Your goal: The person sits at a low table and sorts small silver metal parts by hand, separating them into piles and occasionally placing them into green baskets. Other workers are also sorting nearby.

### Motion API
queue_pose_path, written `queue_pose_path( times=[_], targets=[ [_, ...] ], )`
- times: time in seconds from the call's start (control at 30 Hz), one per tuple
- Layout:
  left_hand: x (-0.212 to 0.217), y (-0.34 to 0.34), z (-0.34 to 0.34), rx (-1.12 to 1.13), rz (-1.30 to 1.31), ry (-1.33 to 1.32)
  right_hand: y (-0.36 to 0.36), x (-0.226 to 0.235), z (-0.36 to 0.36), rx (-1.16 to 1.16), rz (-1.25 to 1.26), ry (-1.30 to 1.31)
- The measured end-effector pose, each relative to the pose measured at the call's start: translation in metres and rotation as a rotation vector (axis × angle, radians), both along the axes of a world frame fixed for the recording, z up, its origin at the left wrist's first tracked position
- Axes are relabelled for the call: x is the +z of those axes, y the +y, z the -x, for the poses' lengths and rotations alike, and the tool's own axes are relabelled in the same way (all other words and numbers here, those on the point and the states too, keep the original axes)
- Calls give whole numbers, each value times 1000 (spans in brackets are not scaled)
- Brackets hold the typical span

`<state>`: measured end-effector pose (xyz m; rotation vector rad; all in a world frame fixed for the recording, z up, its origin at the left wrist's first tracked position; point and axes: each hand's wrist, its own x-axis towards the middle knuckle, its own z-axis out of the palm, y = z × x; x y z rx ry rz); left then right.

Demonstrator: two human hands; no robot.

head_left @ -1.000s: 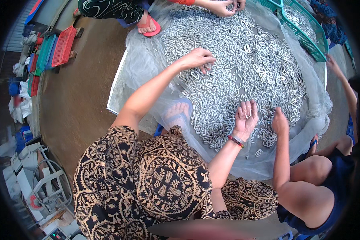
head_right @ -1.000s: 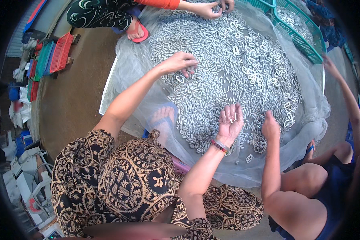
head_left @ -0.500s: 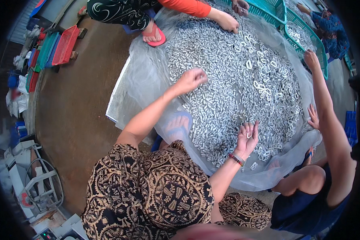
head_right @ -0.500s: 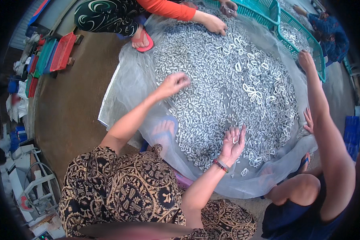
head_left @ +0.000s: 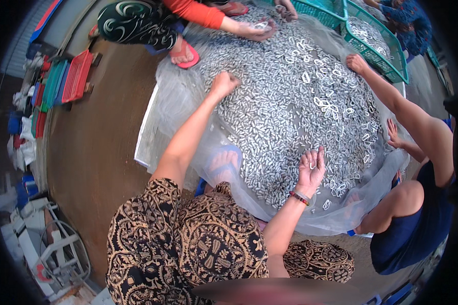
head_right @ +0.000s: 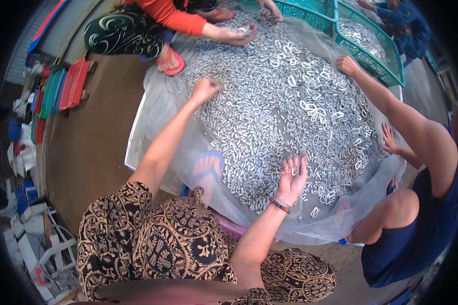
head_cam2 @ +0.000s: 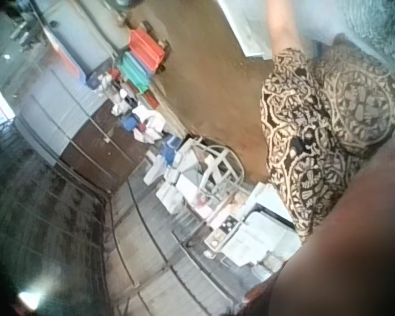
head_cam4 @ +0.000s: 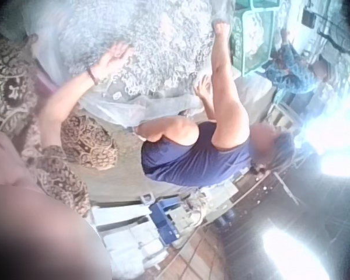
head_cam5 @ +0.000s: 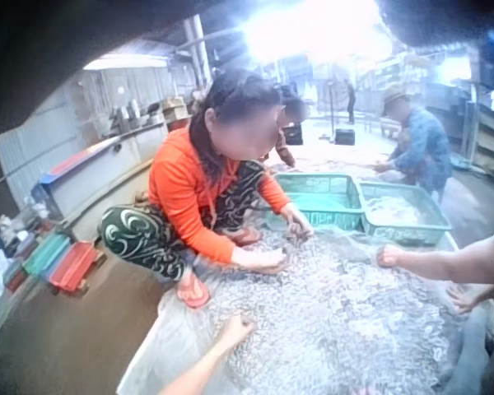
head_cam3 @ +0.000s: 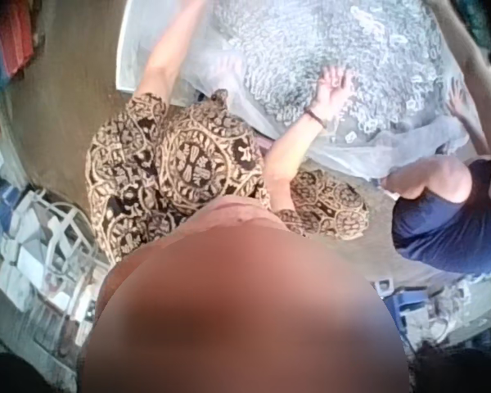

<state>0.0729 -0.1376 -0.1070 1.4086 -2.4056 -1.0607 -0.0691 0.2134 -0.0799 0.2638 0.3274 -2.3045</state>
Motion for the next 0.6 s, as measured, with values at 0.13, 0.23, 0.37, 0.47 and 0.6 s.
queue_pose_path(
  times=[0.13,0.23,0.37,0.47,0.6],
  targets=[
    [0,22,16,-202,109,36,-16,12,23,14,-276,-50],
    [20,42,24,-368,137,87,-31,25,87,8,-466,377],
    [62,56,29,-310,-45,293,-53,18,168,-51,-1359,1185],
    [86,67,31,-185,-639,451,-41,-4,190,392,-2022,1250],
    [99,86,41,-178,-1168,992,-24,-37,162,560,-2051,1395]
  ],
)
